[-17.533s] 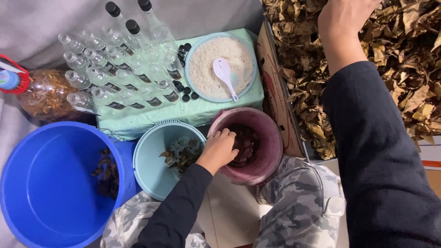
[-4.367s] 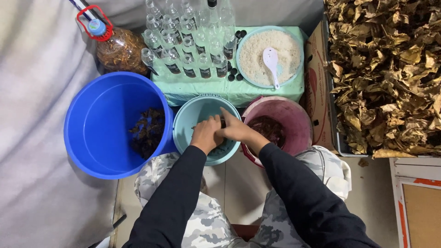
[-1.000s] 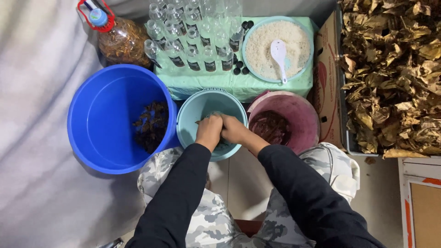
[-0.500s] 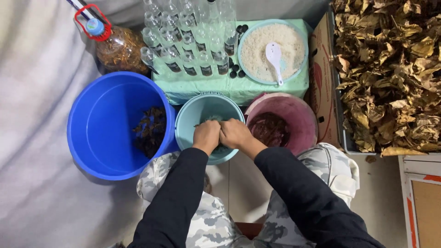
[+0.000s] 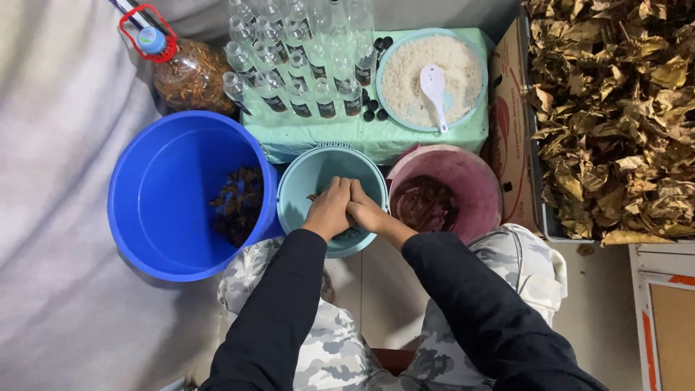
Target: Picking up dried leaves from a large pile and mixing them with other materials in buckets.
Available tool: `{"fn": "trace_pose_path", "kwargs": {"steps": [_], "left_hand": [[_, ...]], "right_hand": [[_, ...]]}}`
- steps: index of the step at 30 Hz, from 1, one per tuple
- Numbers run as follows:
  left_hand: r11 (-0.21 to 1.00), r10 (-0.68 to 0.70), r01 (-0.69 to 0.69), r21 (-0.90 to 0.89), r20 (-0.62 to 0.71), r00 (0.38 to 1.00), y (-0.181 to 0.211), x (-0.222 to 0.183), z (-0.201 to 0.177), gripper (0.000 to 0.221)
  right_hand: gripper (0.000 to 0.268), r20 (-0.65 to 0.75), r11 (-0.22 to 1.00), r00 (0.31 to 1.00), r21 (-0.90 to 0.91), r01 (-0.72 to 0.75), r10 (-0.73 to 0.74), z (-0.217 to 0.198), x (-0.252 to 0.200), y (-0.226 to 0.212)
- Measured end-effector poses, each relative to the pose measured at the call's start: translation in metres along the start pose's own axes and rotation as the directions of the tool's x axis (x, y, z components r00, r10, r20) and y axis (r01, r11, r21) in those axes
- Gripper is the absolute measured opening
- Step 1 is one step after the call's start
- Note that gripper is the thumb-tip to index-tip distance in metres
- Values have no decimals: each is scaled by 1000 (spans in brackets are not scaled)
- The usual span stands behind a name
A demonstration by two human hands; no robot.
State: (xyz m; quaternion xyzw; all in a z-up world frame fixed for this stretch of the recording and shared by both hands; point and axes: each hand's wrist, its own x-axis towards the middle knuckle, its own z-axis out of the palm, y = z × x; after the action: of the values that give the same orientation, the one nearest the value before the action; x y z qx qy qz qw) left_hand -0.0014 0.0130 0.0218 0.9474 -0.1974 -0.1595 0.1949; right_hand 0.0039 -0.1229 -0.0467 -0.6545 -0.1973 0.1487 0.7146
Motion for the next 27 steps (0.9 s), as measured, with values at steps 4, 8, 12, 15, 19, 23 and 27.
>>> {"fn": "trace_pose_path", "kwargs": {"steps": [4, 8, 12, 15, 19, 23, 27], "left_hand": [[996, -4, -1, 93, 56, 998, -9, 2, 10, 37], [997, -65, 61, 43, 98, 993, 2, -2, -4, 32], [995, -68, 62, 74, 78, 995, -31, 12, 44, 19], [979, -81, 75, 188, 21, 997, -40, 18, 62, 4], [953, -44, 42, 299, 0, 999, -31, 17, 60, 13], [964, -5, 2, 265, 9, 1000, -30, 18, 56, 19], [972, 29, -29, 232, 4, 1000, -36, 17, 56, 31]], "right_hand": [[87, 83, 941, 945, 100, -324, 316, 1, -4, -27], [107, 156, 857, 848, 23, -515, 506, -5, -6, -79], [103, 207, 843, 818, -107, -526, 537, -14, -6, -58], [103, 320, 901, 856, -299, -315, 406, -16, -3, -27], [55, 208, 775, 903, -605, -183, 375, -14, 2, 57], [61, 113, 626, 882, -745, -231, 458, -9, 1, 2], [30, 5, 592, 905, -758, -275, 426, -2, -2, -12]]}}
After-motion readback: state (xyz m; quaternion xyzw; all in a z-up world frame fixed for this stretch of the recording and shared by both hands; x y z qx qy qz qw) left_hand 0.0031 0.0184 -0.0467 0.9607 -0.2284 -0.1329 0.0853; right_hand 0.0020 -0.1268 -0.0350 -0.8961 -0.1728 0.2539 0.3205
